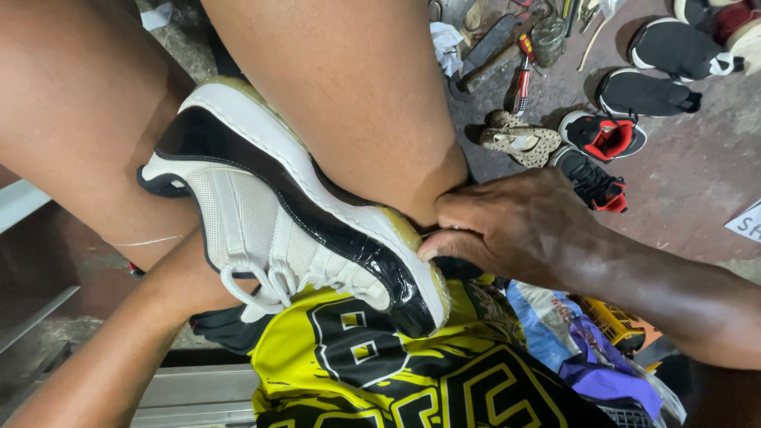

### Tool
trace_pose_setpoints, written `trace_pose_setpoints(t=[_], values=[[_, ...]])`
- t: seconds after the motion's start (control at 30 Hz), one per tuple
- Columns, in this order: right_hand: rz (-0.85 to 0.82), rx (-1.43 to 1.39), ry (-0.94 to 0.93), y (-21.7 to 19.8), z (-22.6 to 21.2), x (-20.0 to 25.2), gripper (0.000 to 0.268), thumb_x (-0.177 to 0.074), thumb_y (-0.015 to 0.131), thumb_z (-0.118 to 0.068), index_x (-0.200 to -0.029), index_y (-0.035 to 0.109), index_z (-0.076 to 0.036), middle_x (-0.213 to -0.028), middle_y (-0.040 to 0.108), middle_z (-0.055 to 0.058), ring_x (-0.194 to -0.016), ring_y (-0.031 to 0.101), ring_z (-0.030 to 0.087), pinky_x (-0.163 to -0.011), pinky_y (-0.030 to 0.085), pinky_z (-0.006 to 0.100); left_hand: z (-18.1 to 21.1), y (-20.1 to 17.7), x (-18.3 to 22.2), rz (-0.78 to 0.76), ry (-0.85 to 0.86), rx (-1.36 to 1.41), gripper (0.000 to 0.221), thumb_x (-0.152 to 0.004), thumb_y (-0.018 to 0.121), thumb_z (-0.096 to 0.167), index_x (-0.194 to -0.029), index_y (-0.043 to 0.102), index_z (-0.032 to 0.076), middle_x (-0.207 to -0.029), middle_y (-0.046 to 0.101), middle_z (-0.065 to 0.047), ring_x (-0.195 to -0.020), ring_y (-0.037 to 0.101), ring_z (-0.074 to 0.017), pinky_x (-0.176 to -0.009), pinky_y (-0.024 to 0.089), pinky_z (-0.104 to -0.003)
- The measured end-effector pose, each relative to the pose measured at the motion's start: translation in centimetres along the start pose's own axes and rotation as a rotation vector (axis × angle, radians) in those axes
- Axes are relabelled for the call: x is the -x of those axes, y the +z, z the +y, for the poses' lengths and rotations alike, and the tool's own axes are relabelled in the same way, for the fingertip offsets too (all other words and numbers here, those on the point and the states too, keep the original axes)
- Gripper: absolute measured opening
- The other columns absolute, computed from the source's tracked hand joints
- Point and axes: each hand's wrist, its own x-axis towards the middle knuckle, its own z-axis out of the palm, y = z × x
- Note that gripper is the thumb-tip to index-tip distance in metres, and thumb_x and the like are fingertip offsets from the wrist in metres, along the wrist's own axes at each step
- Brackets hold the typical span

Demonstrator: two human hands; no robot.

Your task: The person stitches the sole of a sneaker using a needle and thread, pulling the thread through the material while holding the shoe on their lap.

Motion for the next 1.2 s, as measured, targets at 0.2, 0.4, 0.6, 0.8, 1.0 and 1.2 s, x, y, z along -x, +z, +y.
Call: trace_pose_setpoints(t=[0.2,0.4,0.6,0.8,1.0,1.2], values=[[0.180,0.087,0.083,1.6,2.9,1.0,0.066,-0.074,0.064,-0.076,-0.059,0.057,-0.012,-0.048,0.055,0.001,-0.043,0.055,0.023,-0.046,0.045,0.043,-1.3,-0.3,0.8,0.074,0.132,-0.105,0.050,-0.067,0.079,0.011,-0.115,0.069,0.004,-0.112,0.073,-0.014,-0.108,0.067,-0.0271,-0.094,0.052,-0.041],[0.317,0.077,0.096,1.9,5.9,2.8,0.063,-0.080,0.070,-0.062,-0.054,0.049,-0.009,-0.045,0.046,0.007,-0.041,0.048,0.029,-0.044,0.037,0.045,5.5,-3.9,4.2,0.177,-0.001,-0.228,0.033,-0.077,0.074,0.010,-0.109,0.072,0.003,-0.110,0.075,-0.015,-0.102,0.073,-0.0255,-0.089,0.056,-0.037],[0.363,-0.231,-0.022,2.0,4.2,3.8,0.063,-0.083,0.076,-0.053,-0.057,0.042,-0.006,-0.049,0.042,0.007,-0.042,0.043,0.024,-0.045,0.034,0.041,9.7,-3.0,5.8,0.612,-0.213,-0.005,0.035,-0.093,0.057,0.029,-0.122,0.065,0.012,-0.107,0.071,-0.004,-0.094,0.072,-0.0127,-0.087,0.057,-0.029],[0.396,-0.206,0.006,1.9,3.6,3.4,0.061,-0.083,0.080,-0.045,-0.056,0.042,-0.005,-0.047,0.042,0.008,-0.040,0.040,0.024,-0.044,0.034,0.041,18.7,4.5,-0.7,0.259,0.393,-0.631,0.040,-0.084,0.076,0.031,-0.108,0.074,0.000,-0.102,0.071,-0.013,-0.089,0.069,-0.0280,-0.063,0.053,-0.036],[0.375,-0.234,-0.123,2.4,3.2,3.6,0.044,-0.082,0.081,-0.044,-0.066,0.060,-0.009,-0.056,0.055,0.007,-0.049,0.053,0.024,-0.047,0.041,0.039,19.2,4.3,-6.2,0.249,0.529,-0.587,0.010,-0.091,0.068,0.016,-0.097,0.069,0.008,-0.099,0.071,-0.016,-0.098,0.067,-0.0304,-0.083,0.056,-0.045],[0.396,-0.869,-0.239,5.5,1.3,3.1,0.020,-0.088,0.076,-0.021,-0.100,0.070,-0.005,-0.087,0.068,0.006,-0.073,0.062,0.022,-0.066,0.050,0.032,18.5,2.7,-5.2,0.059,0.414,-0.243,0.006,-0.100,0.065,0.012,-0.102,0.063,0.007,-0.090,0.069,-0.008,-0.090,0.066,-0.0273,-0.079,0.051,-0.040]])
